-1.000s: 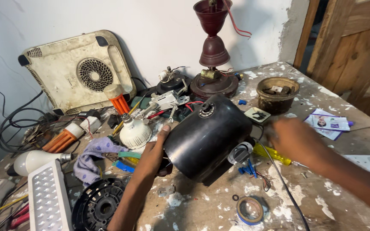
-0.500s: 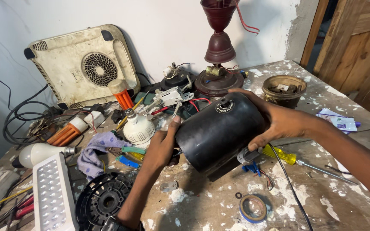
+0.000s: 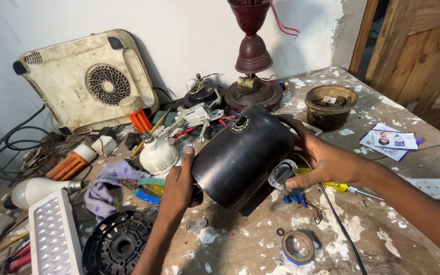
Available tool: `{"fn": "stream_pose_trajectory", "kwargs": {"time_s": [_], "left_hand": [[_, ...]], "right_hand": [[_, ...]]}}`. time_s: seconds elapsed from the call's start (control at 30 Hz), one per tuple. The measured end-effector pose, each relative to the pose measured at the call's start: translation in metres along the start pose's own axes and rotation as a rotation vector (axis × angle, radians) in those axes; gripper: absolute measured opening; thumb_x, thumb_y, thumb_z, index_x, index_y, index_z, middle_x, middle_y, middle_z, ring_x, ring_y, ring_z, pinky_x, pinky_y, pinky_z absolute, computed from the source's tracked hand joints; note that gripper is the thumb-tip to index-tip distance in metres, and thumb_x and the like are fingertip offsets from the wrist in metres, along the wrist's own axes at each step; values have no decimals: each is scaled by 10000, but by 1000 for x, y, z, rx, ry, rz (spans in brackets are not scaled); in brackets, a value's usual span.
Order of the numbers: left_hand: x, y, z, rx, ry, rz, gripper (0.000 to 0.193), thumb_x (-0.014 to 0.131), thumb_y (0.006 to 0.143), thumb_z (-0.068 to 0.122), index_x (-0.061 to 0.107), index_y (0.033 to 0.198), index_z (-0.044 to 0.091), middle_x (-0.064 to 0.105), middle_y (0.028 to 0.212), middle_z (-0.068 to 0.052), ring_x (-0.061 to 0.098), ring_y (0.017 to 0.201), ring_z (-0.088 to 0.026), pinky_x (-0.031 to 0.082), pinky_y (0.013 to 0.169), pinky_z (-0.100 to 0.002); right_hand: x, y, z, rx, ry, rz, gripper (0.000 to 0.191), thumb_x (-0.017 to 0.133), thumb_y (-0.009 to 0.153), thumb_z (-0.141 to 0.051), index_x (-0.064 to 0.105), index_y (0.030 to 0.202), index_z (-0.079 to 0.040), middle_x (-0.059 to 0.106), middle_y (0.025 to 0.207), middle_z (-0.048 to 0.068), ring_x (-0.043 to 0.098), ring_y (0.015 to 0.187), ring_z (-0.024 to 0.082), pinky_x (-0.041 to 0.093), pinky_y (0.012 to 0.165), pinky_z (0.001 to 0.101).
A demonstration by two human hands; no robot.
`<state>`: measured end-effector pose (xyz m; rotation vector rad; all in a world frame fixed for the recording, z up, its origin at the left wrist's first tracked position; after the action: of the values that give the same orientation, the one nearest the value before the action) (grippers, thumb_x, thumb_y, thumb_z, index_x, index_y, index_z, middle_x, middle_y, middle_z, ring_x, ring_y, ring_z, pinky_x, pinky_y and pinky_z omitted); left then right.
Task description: The person uses a screwdriver to unscrew fasteners from the black outer casing of a fan motor, then pulls the casing off the motor assembly. They reposition the motor and use a wrench to loosen and turn a component on the exposed motor.
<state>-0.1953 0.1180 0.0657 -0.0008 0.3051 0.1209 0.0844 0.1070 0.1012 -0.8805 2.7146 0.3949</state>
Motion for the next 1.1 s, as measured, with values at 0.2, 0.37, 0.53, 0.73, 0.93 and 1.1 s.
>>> {"fn": "stream_pose_trajectory", "kwargs": {"time_s": [0.2, 0.37, 0.53, 0.73, 0.93, 1.1], "left_hand": [[-2, -7, 0, 8, -17, 31, 838, 319, 1003, 635, 611, 612, -46, 489, 444, -103, 526, 379, -219, 428, 419, -391], [-1, -8, 7, 39, 47, 57, 873, 292, 1008, 637, 582, 573, -62, 510, 446, -114, 570, 396, -226, 490, 461, -400], [7, -10, 26, 187, 205, 28, 878, 296, 1024, 651, 508, 565, -66, 492, 470, -122, 551, 430, -208, 486, 479, -403], [12, -30, 52, 467, 305, -145, 753, 425, 1044, 580, 621, 776, -95, 623, 575, -98, 602, 552, -154, 502, 542, -394], [-8, -42, 15, 287, 366, -130, 381, 686, 916, 398, 816, 1094, 88, 617, 597, -61, 506, 558, -166, 426, 523, -375], [4, -34, -18, 140, 118, -75, 406, 747, 957, 362, 792, 962, -42, 698, 772, -154, 548, 676, -226, 427, 612, -364]], "right_hand": [[1, -1, -4, 41, -78, 44, 1474, 955, 530, -332, -51, 1604, -249, 260, 1652, 176, 210, 1545, 329, 202, 1243, 493], [-12, 6, -35, 71, -386, 37, 1562, 969, 412, -432, 7, 1640, -365, 338, 1647, 145, 295, 1510, 337, 240, 1210, 510], [-17, 25, -48, 62, -320, 60, 1403, 923, 399, -402, 197, 1600, -393, 507, 1504, 91, 518, 1374, 313, 429, 1125, 479], [-33, 28, -31, -60, -253, 71, 1227, 960, 500, -240, 324, 1549, -272, 576, 1414, 74, 568, 1297, 232, 475, 1090, 394], [-59, 16, 8, -109, -149, 159, 1212, 965, 504, -240, 358, 1552, -219, 496, 1475, 61, 470, 1372, 213, 387, 1141, 376], [-70, 11, 28, -62, -144, 207, 1259, 963, 446, -266, 369, 1555, -234, 486, 1492, 36, 448, 1400, 198, 367, 1167, 371]]}}
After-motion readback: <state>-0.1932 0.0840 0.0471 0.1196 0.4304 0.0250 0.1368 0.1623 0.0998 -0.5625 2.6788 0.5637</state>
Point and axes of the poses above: each hand's wrist, its own y-axis towards the middle knuckle, its own x-axis out of the palm, z = x × y, the point moved 10 cm from there along y, towards the middle knuckle
